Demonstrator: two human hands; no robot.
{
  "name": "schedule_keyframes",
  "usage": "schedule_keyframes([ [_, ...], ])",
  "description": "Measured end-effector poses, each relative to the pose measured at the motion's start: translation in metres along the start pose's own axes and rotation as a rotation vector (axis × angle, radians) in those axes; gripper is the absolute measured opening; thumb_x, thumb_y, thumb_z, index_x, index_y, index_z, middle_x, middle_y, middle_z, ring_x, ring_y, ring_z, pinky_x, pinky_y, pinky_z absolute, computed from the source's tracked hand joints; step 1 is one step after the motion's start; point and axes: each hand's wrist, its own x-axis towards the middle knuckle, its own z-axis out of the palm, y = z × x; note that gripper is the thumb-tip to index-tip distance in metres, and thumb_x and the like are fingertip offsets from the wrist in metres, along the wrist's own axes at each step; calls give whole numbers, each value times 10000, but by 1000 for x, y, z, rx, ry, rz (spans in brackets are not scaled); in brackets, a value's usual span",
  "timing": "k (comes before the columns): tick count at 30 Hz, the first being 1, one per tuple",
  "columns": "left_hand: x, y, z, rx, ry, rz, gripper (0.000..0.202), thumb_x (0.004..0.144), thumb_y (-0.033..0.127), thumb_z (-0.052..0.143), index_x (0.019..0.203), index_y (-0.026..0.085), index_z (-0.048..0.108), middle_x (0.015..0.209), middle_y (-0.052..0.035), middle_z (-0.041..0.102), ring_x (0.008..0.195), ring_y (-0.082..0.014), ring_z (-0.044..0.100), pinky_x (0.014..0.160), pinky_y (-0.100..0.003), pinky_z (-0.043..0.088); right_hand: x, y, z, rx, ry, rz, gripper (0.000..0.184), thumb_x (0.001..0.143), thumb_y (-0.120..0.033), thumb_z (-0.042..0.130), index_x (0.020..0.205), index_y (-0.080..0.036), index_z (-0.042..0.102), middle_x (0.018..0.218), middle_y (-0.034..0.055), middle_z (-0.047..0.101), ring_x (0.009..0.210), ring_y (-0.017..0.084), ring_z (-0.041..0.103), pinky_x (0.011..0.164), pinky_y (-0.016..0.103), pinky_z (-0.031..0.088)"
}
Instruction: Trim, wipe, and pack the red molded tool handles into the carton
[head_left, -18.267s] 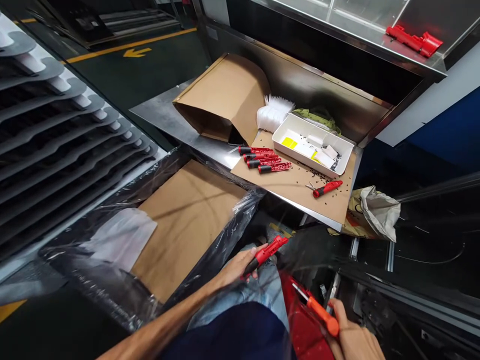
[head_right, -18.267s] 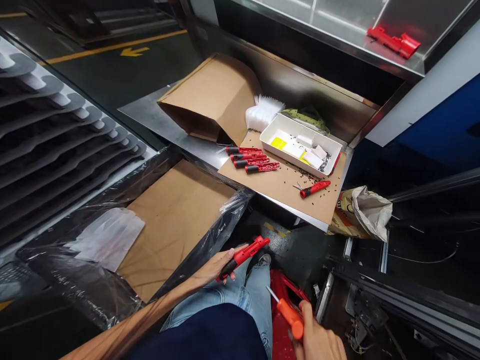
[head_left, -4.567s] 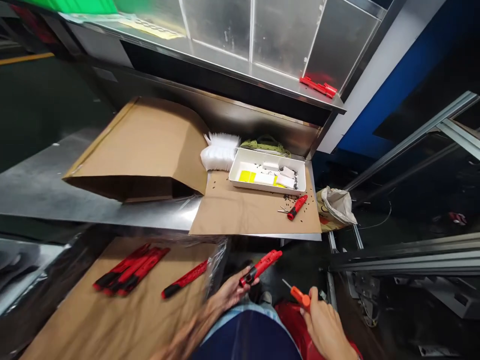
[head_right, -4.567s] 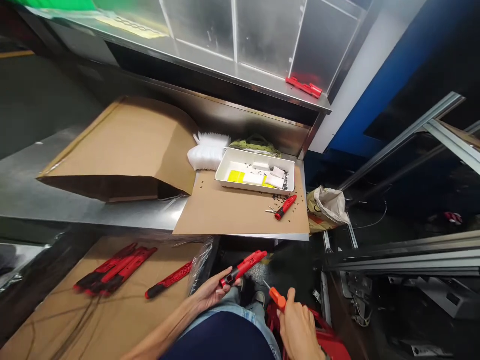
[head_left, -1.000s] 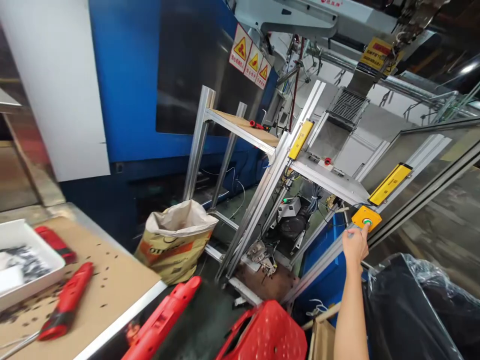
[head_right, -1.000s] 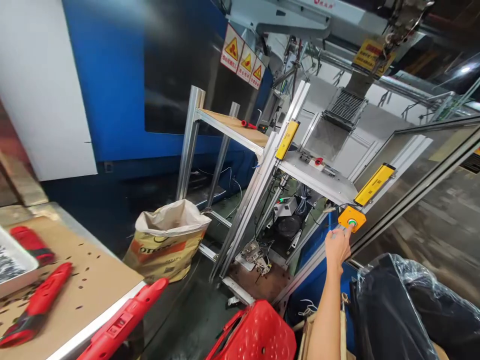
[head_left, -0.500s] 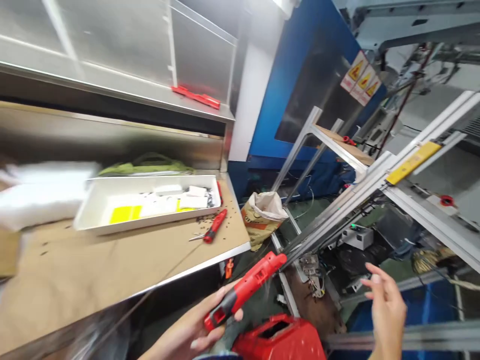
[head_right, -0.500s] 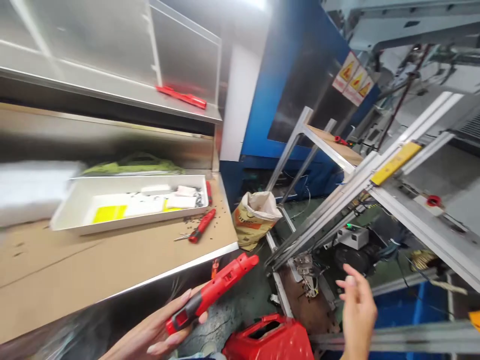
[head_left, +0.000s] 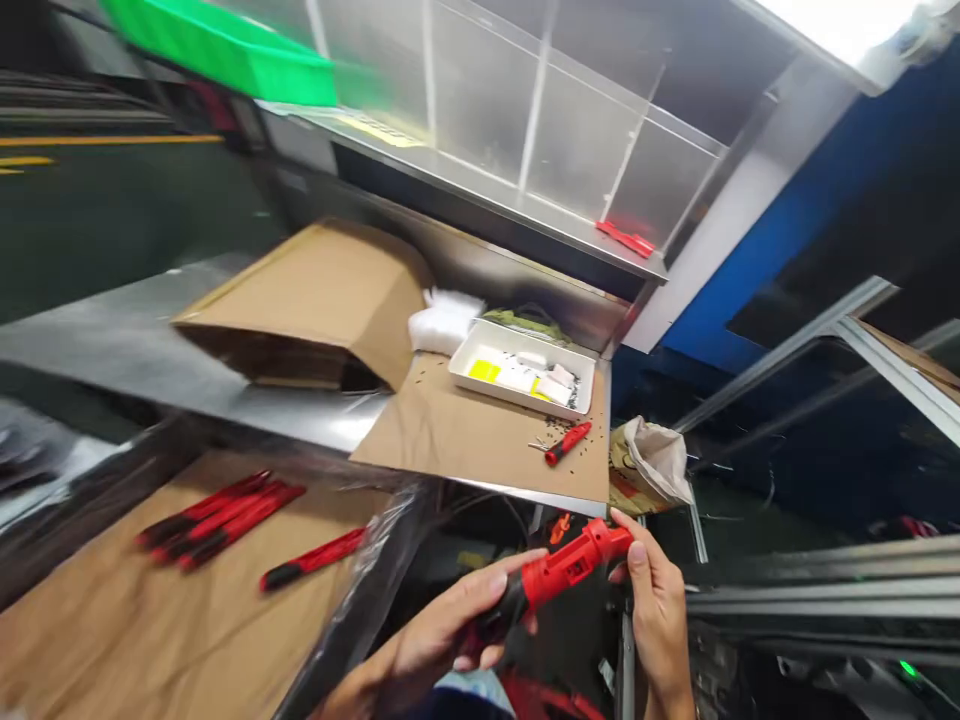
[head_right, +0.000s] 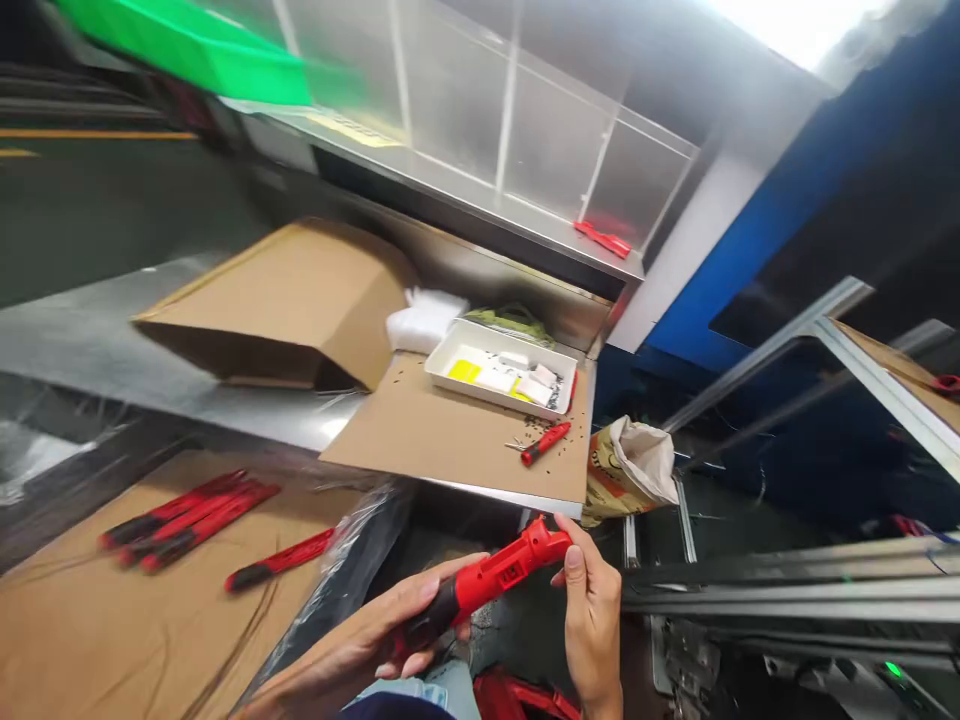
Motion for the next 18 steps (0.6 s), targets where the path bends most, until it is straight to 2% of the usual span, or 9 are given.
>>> schedule_keyframes([
  [4, -15, -31, -13, 2, 120, 104, 828, 711, 727, 674, 1367, 239, 551, 878, -76, 720, 484, -69, 470, 403, -185, 144, 5, -4, 19, 63, -137, 0, 478, 918, -579, 522, 1137, -207, 730, 935, 59, 746, 601, 144, 609, 605, 260, 531],
  [8, -26, -54, -17, 55, 234, 190, 898, 693, 758, 665, 1406, 236, 510, 889, -80, 727, 491, -85, 515, 387, -181, 205, 6, -6, 35, 95, -218, -14, 459, 886, -577, 576, 1088, -196, 733, 856, 45, 738, 589, 148, 607, 587, 258, 523],
  [11, -39, -59, -10, 43, 325, 220, 885, 695, 741, 682, 1408, 249, 505, 908, -76, 728, 528, -95, 551, 385, -172, 239, 6, -4, 45, 110, -292, -2, 477, 905, -589, 535, 1057, -182, 732, 798, 43, 723, 587, 155, 607, 575, 259, 511],
  [14, -55, -62, 1, -31, 401, 225, 907, 686, 782, 647, 1380, 212, 518, 860, -89, 735, 511, -114, 568, 370, -178, 289, 5, -3, 55, 114, -359, 3, 516, 921, -612, 481, 1002, -174, 743, 720, 37, 692, 574, 162, 592, 555, 261, 494],
  [18, -73, -72, 11, -196, 423, 195, 743, 737, 777, 589, 1182, 184, 630, 754, -84, 739, 437, -108, 552, 358, -188, 304, 2, -6, 68, 103, -439, -23, 521, 911, -622, 496, 897, -171, 756, 602, 14, 623, 539, 157, 553, 524, 253, 466],
])
